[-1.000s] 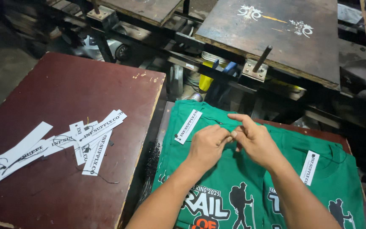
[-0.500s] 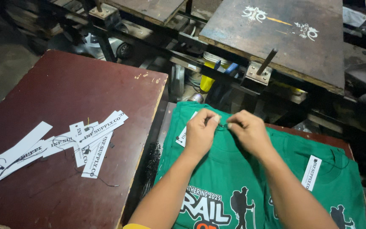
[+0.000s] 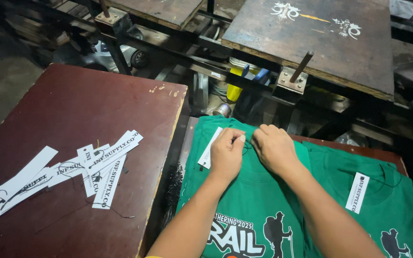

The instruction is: The person sews white rectangular labels onto the collar area of green t-shirts using a needle and thread. They repeatedly pick up labels, stitch them onto the shirts, and fold the shirts on a workbench.

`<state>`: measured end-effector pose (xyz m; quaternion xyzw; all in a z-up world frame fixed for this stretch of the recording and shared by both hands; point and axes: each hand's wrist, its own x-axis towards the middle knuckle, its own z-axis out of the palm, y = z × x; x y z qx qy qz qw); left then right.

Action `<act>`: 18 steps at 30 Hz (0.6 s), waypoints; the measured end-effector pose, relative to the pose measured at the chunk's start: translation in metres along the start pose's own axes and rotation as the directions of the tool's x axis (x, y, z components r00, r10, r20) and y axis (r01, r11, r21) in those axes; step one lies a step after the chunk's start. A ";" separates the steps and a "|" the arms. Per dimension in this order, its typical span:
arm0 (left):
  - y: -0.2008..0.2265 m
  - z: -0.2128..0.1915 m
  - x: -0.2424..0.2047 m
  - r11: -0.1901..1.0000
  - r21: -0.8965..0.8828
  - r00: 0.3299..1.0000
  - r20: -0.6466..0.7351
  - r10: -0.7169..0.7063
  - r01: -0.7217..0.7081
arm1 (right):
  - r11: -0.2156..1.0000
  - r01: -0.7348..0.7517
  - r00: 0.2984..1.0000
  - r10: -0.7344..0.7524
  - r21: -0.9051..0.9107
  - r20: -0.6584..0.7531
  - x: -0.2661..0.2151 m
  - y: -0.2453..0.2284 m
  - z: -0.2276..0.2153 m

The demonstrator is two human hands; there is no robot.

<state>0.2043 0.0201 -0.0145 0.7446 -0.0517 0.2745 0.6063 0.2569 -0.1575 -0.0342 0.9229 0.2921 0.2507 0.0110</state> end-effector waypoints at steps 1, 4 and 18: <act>0.000 0.000 0.000 1.000 0.000 1.000 -0.001 0.002 -0.002 | 1.000 0.000 1.000 0.000 0.000 -0.002 -0.001 0.002 0.003; 0.000 0.000 0.001 1.000 -0.025 1.000 0.010 0.018 -0.018 | 0.972 -0.104 0.992 0.088 0.210 0.085 -0.001 0.004 0.000; -0.006 0.003 -0.003 0.998 -0.031 0.998 0.024 0.059 -0.058 | 0.954 -0.069 0.997 0.075 0.292 -0.007 -0.004 0.011 0.013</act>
